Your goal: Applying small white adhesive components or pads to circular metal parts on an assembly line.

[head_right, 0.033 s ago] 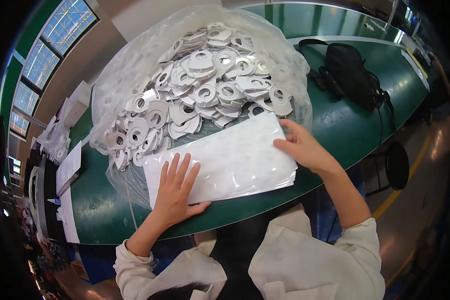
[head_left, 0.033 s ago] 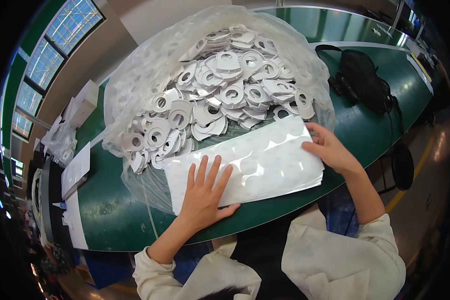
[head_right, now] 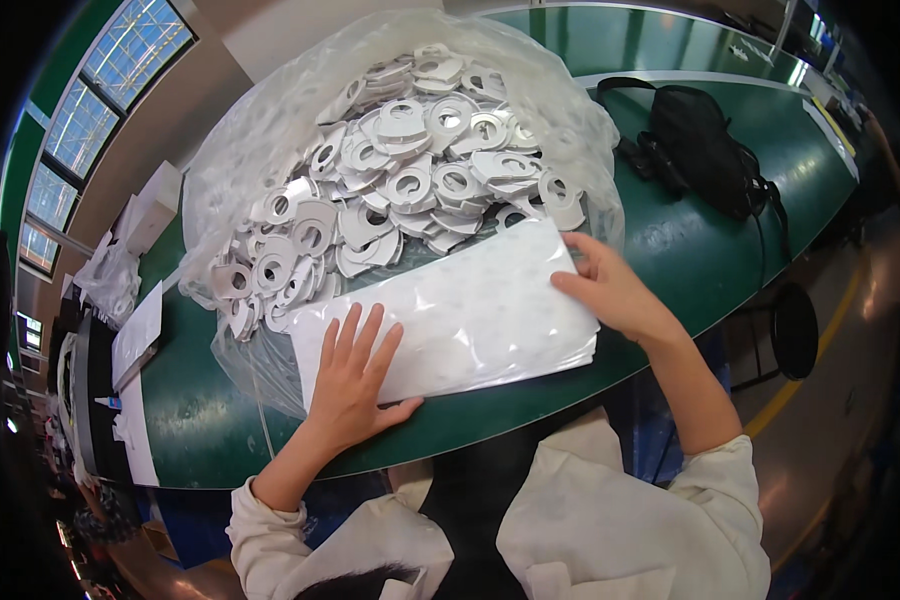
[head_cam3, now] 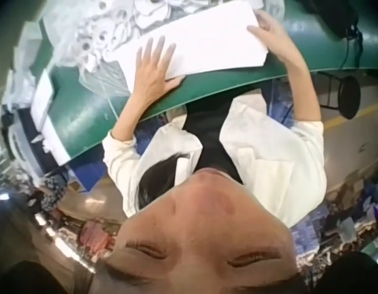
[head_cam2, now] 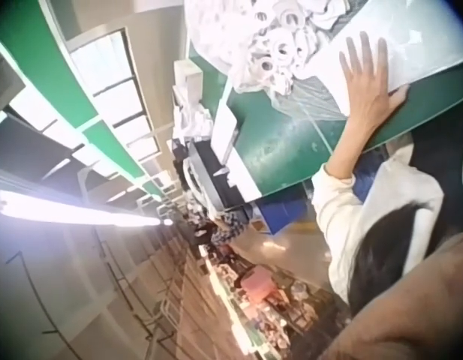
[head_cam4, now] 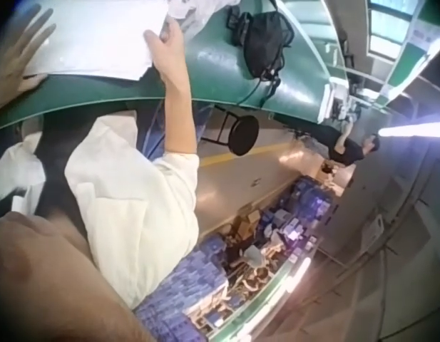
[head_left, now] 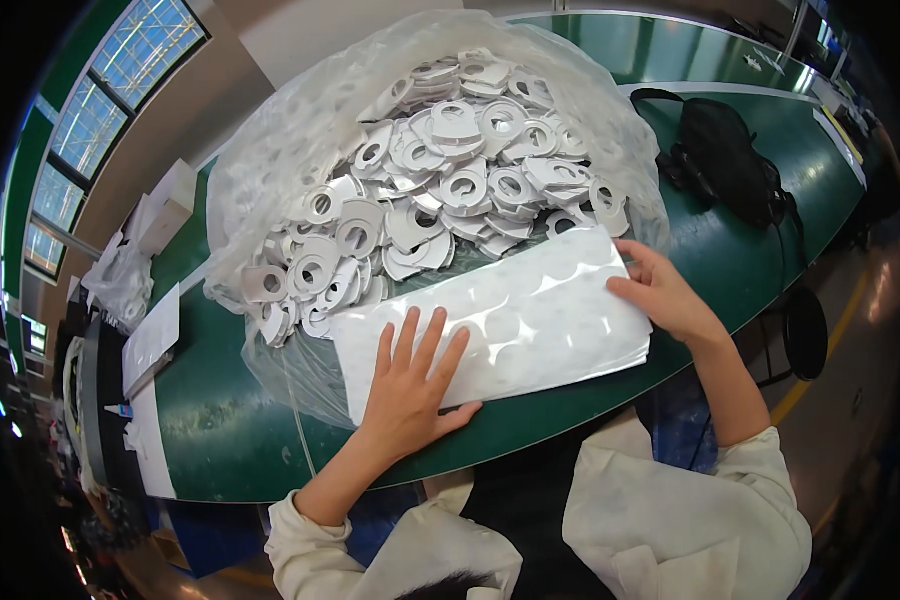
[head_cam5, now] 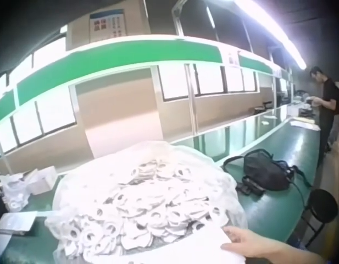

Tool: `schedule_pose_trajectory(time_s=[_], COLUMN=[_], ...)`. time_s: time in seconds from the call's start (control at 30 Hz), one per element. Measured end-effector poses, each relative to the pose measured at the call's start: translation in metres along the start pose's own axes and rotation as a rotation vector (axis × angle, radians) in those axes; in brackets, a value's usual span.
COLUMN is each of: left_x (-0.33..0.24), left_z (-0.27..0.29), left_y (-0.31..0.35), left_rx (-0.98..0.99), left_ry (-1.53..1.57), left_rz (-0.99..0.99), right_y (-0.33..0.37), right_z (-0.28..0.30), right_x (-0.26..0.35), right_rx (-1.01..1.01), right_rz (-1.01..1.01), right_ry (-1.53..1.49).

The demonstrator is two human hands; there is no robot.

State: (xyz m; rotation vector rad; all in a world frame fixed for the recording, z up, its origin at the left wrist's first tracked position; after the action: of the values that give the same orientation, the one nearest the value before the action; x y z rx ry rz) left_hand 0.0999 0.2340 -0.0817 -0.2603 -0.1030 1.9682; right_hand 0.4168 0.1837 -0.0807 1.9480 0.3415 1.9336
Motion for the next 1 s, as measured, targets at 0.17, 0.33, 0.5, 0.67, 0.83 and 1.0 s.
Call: schedule_pose_trajectory(time_s=[0.17, 0.33, 0.5, 0.67, 0.83, 1.0], left_x=[-0.001, -0.002, -0.001, 0.003, -0.009, -0.003], left_z=[-0.004, -0.010, 0.003, 0.000, -0.010, -0.006], left_y=[-0.013, -0.002, 0.035, 0.062, 0.072, 0.067], left_rx=[-0.020, -0.041, -0.096, -0.245, -0.349, -0.347], left_ry=[-0.022, -0.087, -0.133, 0.046, -0.069, -0.097], left_rz=[-0.017, 0.180, 0.360, 0.422, 0.370, 0.382], right_y=[-0.022, -0.027, -0.030, -0.043, -0.082, -0.141], right_z=[0.006, -0.004, 0.014, 0.032, 0.014, -0.010], right_x=[0.000, 0.013, 0.038, 0.039, 0.057, 0.077], right_rx=[-0.070, -0.322, -0.489, -0.616, -0.511, -0.541], right_rz=[0.152, 0.409, 0.356, 0.563, 0.625, 0.955], right_ry=[0.215, 0.862, 0.941, 0.917, 0.901, 0.912])
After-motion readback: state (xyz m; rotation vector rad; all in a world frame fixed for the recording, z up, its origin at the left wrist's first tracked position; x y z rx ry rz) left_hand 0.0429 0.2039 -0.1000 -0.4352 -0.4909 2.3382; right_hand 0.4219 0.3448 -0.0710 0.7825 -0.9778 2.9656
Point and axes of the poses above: each hand's wrist, its own y-axis away from the middle knuckle, its own z-axis out of the back of the hand, x = y × z, the point moved 2 cm from there along -y, towards the middle knuckle, and after that the axes turned 9 degrees about -z, right-handed, at the moved point
